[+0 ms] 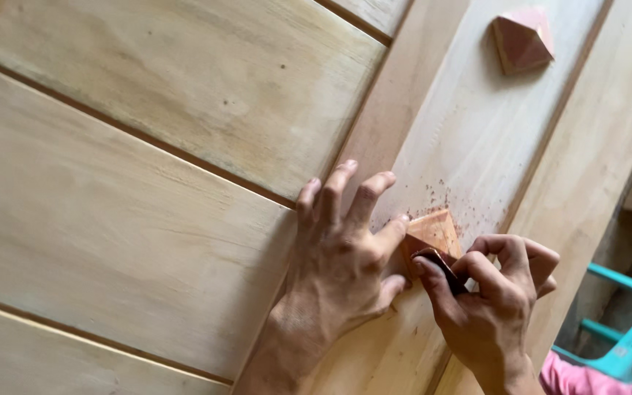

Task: The person sands the surface of a wooden board and several small pyramid-shaped wooden blocks attached to it using a piece of sandpaper. The person repeatedly rubs the sandpaper over the blocks and the flat board surface to smooth the wood.

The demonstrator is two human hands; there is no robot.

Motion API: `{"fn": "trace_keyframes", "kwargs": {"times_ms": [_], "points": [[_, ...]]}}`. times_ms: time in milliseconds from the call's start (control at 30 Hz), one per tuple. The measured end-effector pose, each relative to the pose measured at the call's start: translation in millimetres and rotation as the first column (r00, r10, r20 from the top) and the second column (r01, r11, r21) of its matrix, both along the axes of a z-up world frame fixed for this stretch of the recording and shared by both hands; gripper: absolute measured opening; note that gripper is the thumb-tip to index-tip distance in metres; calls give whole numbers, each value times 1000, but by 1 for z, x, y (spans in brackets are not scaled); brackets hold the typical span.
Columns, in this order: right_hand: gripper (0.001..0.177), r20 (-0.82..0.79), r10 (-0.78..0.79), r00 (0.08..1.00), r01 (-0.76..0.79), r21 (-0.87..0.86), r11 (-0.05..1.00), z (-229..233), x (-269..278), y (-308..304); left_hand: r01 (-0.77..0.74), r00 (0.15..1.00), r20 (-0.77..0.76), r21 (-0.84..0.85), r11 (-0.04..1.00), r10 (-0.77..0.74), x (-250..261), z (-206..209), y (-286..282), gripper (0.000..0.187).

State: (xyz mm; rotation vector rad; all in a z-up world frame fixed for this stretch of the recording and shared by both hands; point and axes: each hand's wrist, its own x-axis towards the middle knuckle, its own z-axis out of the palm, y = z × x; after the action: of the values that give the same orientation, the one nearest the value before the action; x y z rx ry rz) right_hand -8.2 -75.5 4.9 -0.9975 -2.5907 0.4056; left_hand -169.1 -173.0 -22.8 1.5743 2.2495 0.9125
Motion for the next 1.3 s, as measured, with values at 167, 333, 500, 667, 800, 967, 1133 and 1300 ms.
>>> {"fn": "trace_keyframes", "kwargs": {"times_ms": [167,333,500,667,800,967,1133,1300], "points": [[28,-7,-110,994,111,78,991,-11,-9,-8,-17,1000,12,25,1000,17,-10,0,1,63],[31,18,-136,990,134,85,987,-16,5,-13,-14,1000,-4,-19,1000,14,-5,-3,-3,64],[35,-7,-121,993,121,107,987,-20,-9,-5,24,1000,13,-99,995,-23,-12,2,-2,68],[41,-7,-177,984,177,63,982,-26,-2,-7,38,999,-22,-106,994,-41,-12,2,-2,62],[39,11,-181,983,178,149,973,-19,-6,-12,46,997,-54,-139,989,-54,-14,0,1,61],[22,-4,-127,992,126,160,979,-20,-9,-14,49,998,-38,-97,994,-53,-14,-1,-4,64],[20,19,-72,997,64,279,958,-11,-10,-15,37,999,-31,-168,985,-42,-20,5,0,57],[22,37,-46,998,37,212,977,-11,-4,-17,13,1000,-26,-102,995,-16,-18,12,-4,57]]}}
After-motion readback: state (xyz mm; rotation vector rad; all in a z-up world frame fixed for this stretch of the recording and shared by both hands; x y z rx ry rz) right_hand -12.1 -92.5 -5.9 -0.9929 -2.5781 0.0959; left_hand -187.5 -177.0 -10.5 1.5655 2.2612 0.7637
